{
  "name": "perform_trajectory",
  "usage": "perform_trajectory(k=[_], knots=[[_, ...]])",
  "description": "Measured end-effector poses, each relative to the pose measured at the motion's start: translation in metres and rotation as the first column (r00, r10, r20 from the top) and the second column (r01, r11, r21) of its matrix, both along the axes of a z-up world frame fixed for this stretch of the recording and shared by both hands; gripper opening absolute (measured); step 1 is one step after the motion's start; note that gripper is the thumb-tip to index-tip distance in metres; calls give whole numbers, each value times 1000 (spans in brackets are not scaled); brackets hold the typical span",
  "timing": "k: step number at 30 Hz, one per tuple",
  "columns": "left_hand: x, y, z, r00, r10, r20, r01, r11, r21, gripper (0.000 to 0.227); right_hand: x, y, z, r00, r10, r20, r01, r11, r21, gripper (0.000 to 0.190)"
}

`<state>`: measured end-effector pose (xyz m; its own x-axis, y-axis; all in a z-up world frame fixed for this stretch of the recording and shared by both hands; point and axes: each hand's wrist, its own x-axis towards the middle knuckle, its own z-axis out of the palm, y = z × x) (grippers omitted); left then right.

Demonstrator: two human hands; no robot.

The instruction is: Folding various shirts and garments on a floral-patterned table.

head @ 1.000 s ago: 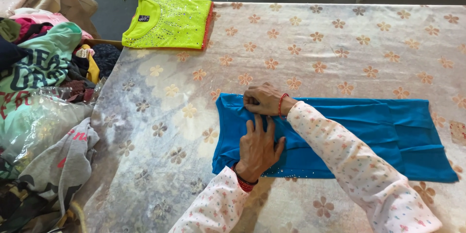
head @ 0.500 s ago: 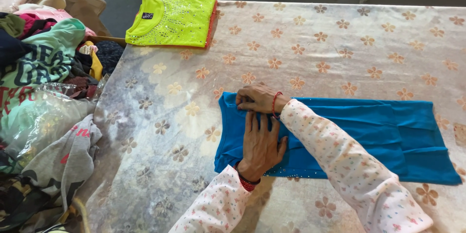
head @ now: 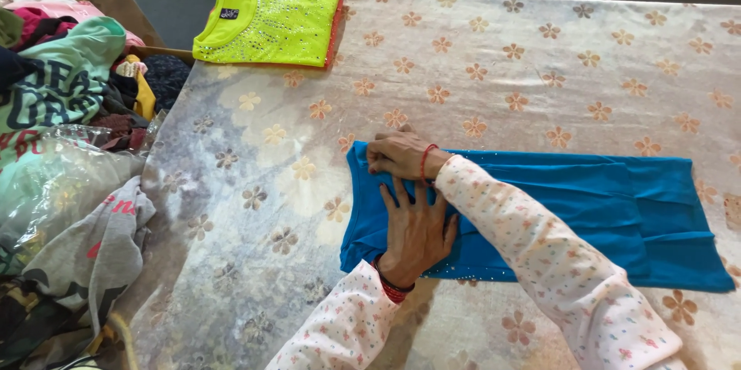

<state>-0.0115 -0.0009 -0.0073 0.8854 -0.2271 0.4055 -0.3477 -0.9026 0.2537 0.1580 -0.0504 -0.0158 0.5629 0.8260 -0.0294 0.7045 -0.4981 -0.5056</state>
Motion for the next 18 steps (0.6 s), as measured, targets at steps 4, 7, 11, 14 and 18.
perform_trajectory(k=[4,7,11,14,18], knots=[[0,-2,-3,999,-7,35,5,999,45,61,-10,12,-5,996,-63,63,59,996,62,17],[1,-1,4,987,-1,-160,23,991,131,60,-18,6,-1,988,-110,108,98,990,103,17],[0,5,5,996,-21,-82,29,994,101,60,-47,-43,23,990,-139,19,124,933,339,27],[5,10,8,1000,-10,10,10,999,35,70,-78,-101,32,979,-197,45,166,912,375,36],[12,15,21,992,40,-116,-29,995,95,83,-112,-169,13,952,-104,286,38,973,227,58]])
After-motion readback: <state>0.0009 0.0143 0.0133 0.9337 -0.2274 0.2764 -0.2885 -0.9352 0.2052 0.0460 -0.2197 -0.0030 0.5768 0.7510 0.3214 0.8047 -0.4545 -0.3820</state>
